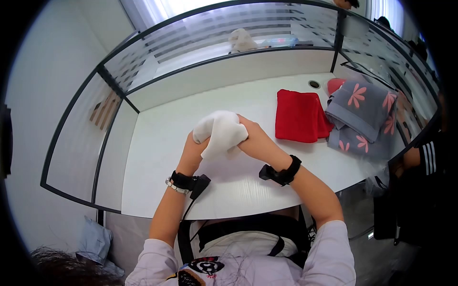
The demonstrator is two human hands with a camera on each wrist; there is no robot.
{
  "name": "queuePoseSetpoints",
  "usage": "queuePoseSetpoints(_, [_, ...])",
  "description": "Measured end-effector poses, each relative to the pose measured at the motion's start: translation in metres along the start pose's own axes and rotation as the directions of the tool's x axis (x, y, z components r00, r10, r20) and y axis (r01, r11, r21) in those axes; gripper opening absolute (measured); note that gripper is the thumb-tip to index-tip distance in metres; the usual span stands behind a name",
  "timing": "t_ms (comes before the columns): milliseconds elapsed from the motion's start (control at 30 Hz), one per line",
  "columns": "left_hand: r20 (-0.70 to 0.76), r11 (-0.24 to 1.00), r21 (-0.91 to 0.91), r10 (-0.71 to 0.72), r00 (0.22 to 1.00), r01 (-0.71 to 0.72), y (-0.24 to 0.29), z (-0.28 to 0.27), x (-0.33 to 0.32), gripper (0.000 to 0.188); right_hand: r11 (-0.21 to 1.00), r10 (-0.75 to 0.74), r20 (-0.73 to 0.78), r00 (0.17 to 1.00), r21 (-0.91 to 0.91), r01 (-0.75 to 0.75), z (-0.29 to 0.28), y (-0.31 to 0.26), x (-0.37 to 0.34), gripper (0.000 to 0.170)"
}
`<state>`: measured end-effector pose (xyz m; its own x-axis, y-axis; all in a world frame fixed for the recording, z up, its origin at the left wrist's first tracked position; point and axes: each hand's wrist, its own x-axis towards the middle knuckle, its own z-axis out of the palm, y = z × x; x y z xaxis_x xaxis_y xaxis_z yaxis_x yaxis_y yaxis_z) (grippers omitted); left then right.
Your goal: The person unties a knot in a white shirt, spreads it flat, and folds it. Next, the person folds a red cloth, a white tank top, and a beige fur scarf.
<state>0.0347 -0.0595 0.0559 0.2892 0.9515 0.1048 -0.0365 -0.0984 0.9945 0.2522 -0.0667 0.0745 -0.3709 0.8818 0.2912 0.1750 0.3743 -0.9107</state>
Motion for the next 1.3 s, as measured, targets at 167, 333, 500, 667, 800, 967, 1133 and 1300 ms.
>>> queuePoseSetpoints(167, [-0.062,0.962,0.154,0.238,0.969,-0.226,-0.002,0.011,0.005,0.091,0.777,0.299,0.271,0.915,0.487,-0.398,0.004,-0.004,-0.007,0.046])
queuePoseSetpoints(333, [0.103,0.982,0.172,0.058,0.993,-0.076,0.010,0.009,0.000,0.085,0.696,0.327,0.446,0.833,0.483,-0.531,0.014,0.006,-0.010,0.056])
queuePoseSetpoints(500, [0.042,0.981,0.173,0.087,0.995,-0.093,0.003,0.004,0.001,0.069,0.598,0.244,0.508,0.826,0.592,-0.540,0.019,0.015,-0.010,0.050])
queuePoseSetpoints(667, [0.013,0.937,0.257,0.242,0.970,-0.237,0.006,0.008,0.003,0.057,0.324,0.263,0.480,0.837,0.773,-0.545,0.022,0.022,-0.005,0.049])
queuePoseSetpoints(800, [0.131,0.950,0.184,0.230,0.964,-0.252,0.013,0.002,0.001,0.056,0.096,0.205,0.397,0.895,0.901,-0.422,0.013,0.008,-0.005,0.059])
queuePoseSetpoints(967, [0.261,0.994,0.015,0.097,0.960,-0.105,0.011,-0.002,0.001,0.048,0.288,0.261,0.234,0.937,0.907,-0.306,0.015,0.022,-0.001,0.058])
queuePoseSetpoints(1133, [0.091,1.000,-0.025,0.002,0.996,0.000,-0.002,0.000,0.002,0.070,0.531,0.207,0.165,0.964,0.809,-0.252,0.013,0.023,0.001,0.060])
queuePoseSetpoints(1300, [0.138,0.999,-0.018,-0.049,0.989,0.052,0.002,0.000,-0.002,0.077,0.597,0.213,0.217,0.953,0.743,-0.303,0.011,0.026,0.000,0.049])
